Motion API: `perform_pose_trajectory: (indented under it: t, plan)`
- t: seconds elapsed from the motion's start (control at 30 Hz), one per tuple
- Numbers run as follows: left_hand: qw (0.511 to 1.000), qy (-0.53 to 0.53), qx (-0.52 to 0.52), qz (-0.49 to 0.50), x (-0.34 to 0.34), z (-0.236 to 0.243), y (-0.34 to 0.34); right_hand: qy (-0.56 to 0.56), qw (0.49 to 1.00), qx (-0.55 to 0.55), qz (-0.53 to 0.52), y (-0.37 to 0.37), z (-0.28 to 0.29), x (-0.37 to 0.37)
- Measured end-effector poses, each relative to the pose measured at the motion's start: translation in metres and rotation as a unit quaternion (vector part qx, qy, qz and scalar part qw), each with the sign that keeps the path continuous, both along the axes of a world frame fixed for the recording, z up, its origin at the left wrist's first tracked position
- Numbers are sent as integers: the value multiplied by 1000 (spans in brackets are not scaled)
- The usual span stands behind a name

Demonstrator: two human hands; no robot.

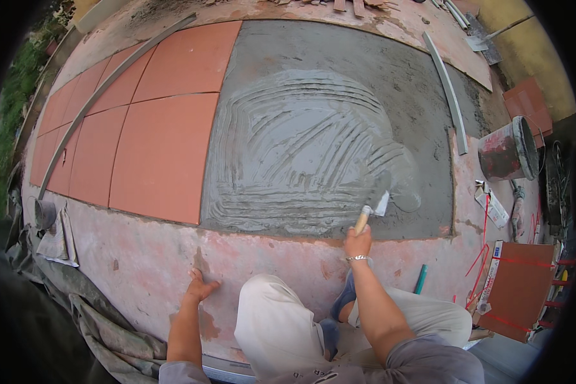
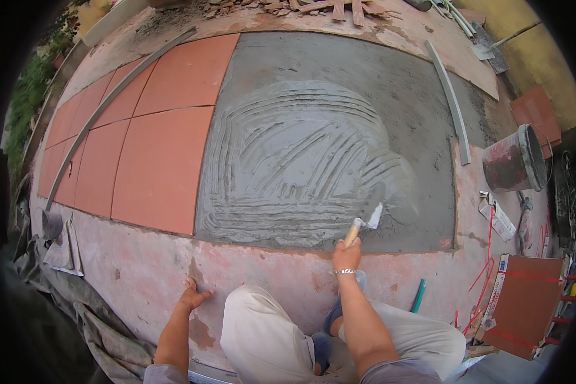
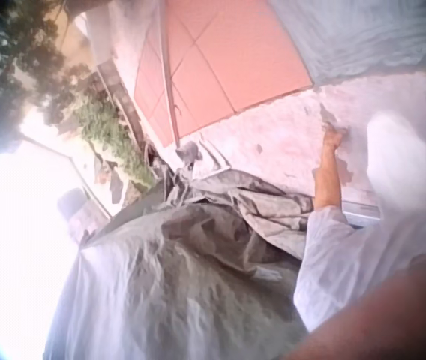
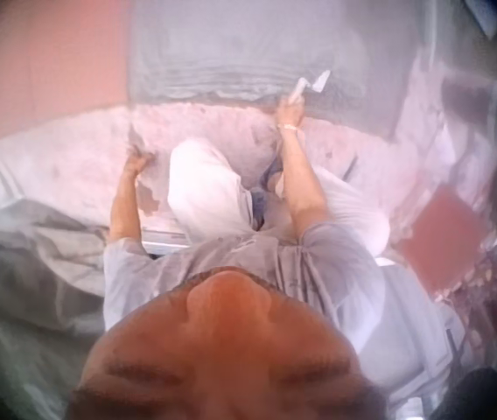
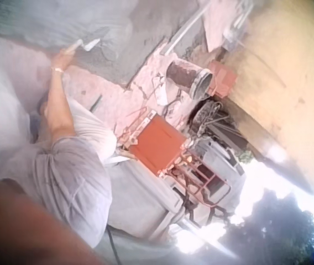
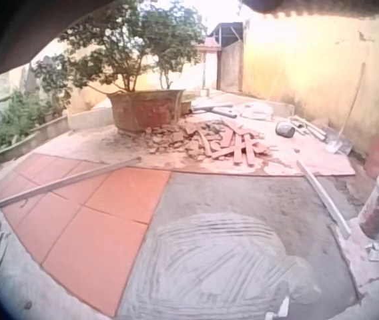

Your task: The person spreads cement on the floor using a notched trowel, places terracotta tiles, and taps them into place with a rubber mallet. The person retrieves tiles from a nearby stack, aligns them, and continues spreading cement to prepare for additional tiles.

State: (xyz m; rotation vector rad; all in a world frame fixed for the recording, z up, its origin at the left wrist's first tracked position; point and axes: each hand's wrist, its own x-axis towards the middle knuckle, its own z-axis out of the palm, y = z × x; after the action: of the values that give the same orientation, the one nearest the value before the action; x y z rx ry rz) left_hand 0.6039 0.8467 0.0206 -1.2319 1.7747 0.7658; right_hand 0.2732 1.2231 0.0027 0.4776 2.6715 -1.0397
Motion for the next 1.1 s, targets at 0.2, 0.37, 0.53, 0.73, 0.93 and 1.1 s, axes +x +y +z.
perform_pose_trajectory:
  t: [0.2,0.37,0.53,0.73,0.93,1.1]
  plan:
    - [1000,16,-15,13,6,-4,5,-11,964,-122,235,-211,13,-57]
    - [999,48,-21,-2,10,-9,5,-65,952,-128,271,-322,8,-108]
    - [999,42,-11,1,7,-9,5,-56,979,-92,173,-284,-5,-147]
    - [999,33,-25,-14,5,-7,7,-14,996,-33,81,-158,-3,-184]
    - [999,23,-29,-26,9,-17,5,-18,999,32,-1,-27,-4,-188]
    - [997,10,-57,-44,12,-25,5,-31,991,56,-118,69,-3,-161]
